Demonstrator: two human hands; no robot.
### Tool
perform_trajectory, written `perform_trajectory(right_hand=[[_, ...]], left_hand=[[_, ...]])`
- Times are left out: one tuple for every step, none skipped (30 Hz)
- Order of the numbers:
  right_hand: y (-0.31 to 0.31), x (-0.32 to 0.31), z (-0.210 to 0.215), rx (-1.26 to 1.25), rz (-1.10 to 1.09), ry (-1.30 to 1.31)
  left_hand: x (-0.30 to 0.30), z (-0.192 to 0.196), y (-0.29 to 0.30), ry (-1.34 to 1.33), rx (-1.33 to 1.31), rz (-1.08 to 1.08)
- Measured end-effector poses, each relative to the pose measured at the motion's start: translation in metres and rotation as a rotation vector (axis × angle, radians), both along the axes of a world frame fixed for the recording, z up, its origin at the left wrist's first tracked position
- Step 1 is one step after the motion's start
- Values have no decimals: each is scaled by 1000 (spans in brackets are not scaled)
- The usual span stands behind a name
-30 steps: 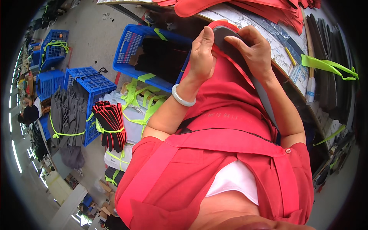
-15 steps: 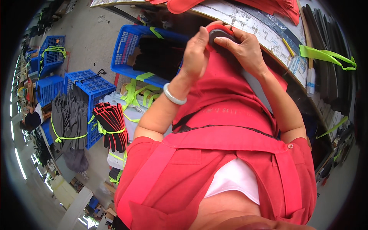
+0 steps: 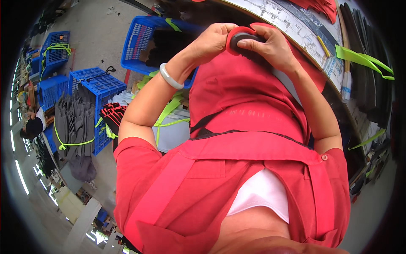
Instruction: Inserting black stiffener strips into red fabric sleeves for product assembly.
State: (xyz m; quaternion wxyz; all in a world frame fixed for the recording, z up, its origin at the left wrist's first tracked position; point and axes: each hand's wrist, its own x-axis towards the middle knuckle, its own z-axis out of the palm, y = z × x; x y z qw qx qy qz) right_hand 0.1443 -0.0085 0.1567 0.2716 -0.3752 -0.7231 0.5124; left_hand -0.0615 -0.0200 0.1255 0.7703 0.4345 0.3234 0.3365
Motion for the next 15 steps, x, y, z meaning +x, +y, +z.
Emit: perform_trajectory(right_hand=[[1,1,0,-14,-10,-4],[1,2,1,-28,-20,-8],[2,2,0,-30,-15,-9],[2,3,-1,-38,-24,-25],[2,3,-2,-46,-33,-42],[0,2,-5,-49,-31,-42],[-1,2,-10,-94,-11,-22],[-2,1,-12,-140,9,-2],[-2,0,-12,-188,48,-8],[-3,0,-13,-193,45,-6],[-3,0,-14,-234,63,48],[-1,1,-16,-271,82,101],[3,4,-20,-237,64,72],[2,5,-20,-237,62,72],[3,6,-18,-236,50,59]], left_hand=[[3,2,-1,46,-15,46],[4,2,-1,43,-19,46],[3,3,-1,-6,-102,51],[2,3,0,-55,-185,56],[-1,0,-1,-78,-220,61],[-3,-3,-3,-78,-222,63],[-5,-6,-4,-75,-247,42],[-5,-9,-6,-72,-271,19],[-5,-11,-7,-37,-255,-6],[-4,-12,-9,-36,-260,-9],[-3,-13,-12,-71,-213,-8],[-2,-12,-13,-108,-163,-8],[-1,-13,-14,-125,-179,15],[1,-13,-15,-125,-180,13],[3,-13,-14,-180,-198,29]])
